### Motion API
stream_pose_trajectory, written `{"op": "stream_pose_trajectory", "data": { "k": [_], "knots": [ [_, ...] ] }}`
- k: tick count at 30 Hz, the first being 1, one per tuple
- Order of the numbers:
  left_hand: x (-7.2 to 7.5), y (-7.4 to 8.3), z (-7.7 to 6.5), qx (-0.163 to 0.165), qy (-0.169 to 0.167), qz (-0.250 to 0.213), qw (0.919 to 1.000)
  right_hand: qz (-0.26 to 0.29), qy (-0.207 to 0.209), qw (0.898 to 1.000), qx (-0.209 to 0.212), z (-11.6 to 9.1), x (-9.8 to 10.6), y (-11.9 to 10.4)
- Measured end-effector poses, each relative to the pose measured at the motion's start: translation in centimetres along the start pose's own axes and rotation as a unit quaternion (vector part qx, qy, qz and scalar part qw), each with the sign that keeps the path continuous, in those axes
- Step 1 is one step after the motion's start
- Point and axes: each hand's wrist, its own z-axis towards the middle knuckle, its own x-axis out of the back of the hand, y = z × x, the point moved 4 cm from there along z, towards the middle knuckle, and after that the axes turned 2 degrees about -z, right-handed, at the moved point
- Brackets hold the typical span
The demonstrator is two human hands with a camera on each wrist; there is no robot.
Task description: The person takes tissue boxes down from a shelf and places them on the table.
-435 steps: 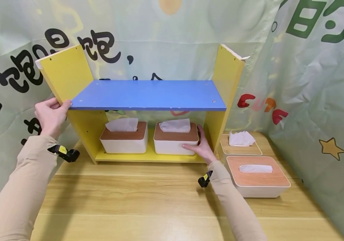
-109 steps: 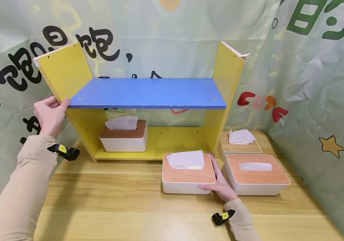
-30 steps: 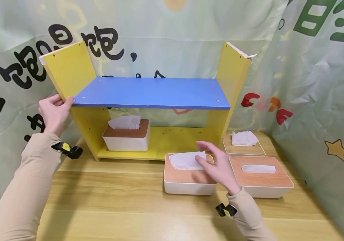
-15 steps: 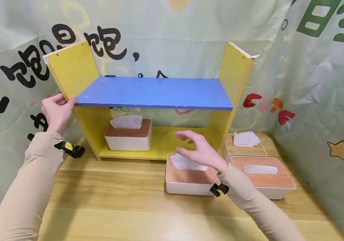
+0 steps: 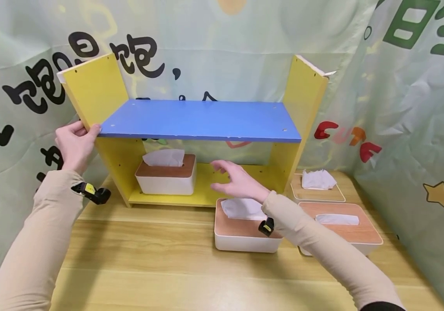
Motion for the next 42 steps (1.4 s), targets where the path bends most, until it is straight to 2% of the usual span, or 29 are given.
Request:
{"op": "stream_pose_trajectory", "data": {
  "k": [6,13,19,24,30,36,42],
  "knots": [
    [0.0,0.0,0.0,-0.002,-0.004,0.003,1.0000,0.028,-0.050,0.995,-0.081,2.8,-1.9,1.2],
    [0.0,0.0,0.1,-0.008,-0.003,0.009,0.9999,0.020,-0.104,0.988,-0.109,5.6,-3.7,2.1],
    [0.1,0.1,0.0,-0.008,-0.002,0.010,0.9999,0.001,-0.148,0.978,-0.145,7.8,-4.4,3.0],
    [0.0,0.1,-0.1,-0.010,-0.001,0.013,0.9999,-0.011,-0.176,0.972,-0.154,9.2,-4.6,3.6],
    [0.2,-0.1,-0.2,-0.007,0.000,0.020,0.9998,-0.004,-0.179,0.969,-0.169,10.2,-5.4,3.7],
    [0.4,-0.2,-0.1,-0.004,0.007,0.023,0.9997,-0.009,-0.190,0.968,-0.166,11.2,-6.2,3.9],
    [0.2,0.1,-0.3,-0.020,0.006,0.020,0.9996,-0.032,-0.204,0.961,-0.181,11.6,-6.4,5.3]
  ]
}}
